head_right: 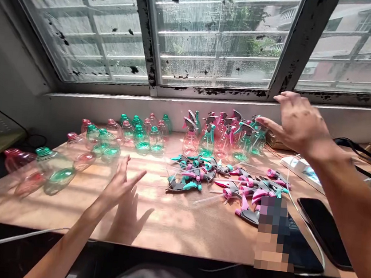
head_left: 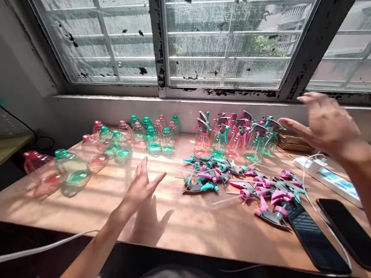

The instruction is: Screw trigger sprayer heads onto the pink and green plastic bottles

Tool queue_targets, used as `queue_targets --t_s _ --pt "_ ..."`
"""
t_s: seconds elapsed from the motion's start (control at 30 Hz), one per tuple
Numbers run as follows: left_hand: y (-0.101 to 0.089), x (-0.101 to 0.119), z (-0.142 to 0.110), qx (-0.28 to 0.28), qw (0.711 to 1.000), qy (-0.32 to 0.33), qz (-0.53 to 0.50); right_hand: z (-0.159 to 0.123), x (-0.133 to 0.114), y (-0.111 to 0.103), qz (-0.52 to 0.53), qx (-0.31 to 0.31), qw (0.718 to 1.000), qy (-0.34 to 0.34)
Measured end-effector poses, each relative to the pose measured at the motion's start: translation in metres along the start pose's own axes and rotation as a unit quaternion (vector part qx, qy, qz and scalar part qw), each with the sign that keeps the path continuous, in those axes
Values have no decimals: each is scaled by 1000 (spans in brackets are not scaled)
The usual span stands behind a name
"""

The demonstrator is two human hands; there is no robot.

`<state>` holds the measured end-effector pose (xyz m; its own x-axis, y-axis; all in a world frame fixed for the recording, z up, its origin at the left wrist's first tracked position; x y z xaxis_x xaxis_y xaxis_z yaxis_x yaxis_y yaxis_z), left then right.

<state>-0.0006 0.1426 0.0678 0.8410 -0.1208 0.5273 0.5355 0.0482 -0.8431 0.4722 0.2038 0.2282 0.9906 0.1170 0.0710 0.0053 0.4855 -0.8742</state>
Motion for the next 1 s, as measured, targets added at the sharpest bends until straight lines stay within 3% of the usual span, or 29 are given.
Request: queue_targets --t_s 0.13,0.2,0.27,0.4,0.53,0.63,0.8,1.0 --pt "-34 -3 71 116 991 -70 23 -36 -44 -34 -7 42 997 -64" --pt "-40 4 104 159 984 -67 50 -49 -68 -33 -20 24 996 -87" --pt "-39 12 129 184 979 -40 81 -57 -85 -18 -32 -9 996 -82" --pt "-32 23 156 190 971 18 144 -64 -113 34 -33 -69 992 -99" --pt "-35 32 182 166 965 48 195 -68 -140 83 -24 -101 987 -119" --pt "-39 45 217 128 966 44 221 -73 -169 108 -24 -135 980 -146" --pt "-29 60 278 17 968 0 251 -89 -213 119 -17 -171 970 -169" --pt "-29 76 296 -78 964 6 255 -114 -228 116 17 -196 961 -194"
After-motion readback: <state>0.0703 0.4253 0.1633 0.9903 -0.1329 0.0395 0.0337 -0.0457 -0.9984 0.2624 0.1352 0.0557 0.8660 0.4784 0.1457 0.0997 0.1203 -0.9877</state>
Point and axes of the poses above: each hand's wrist, its own z-axis towards the middle knuckle, its own y-axis out of the palm, x = y × z, the point moved 8 cm from there along z, towards the middle knuckle, and after that the axes turned 14 degrees about -x, right-handed, at the moved point
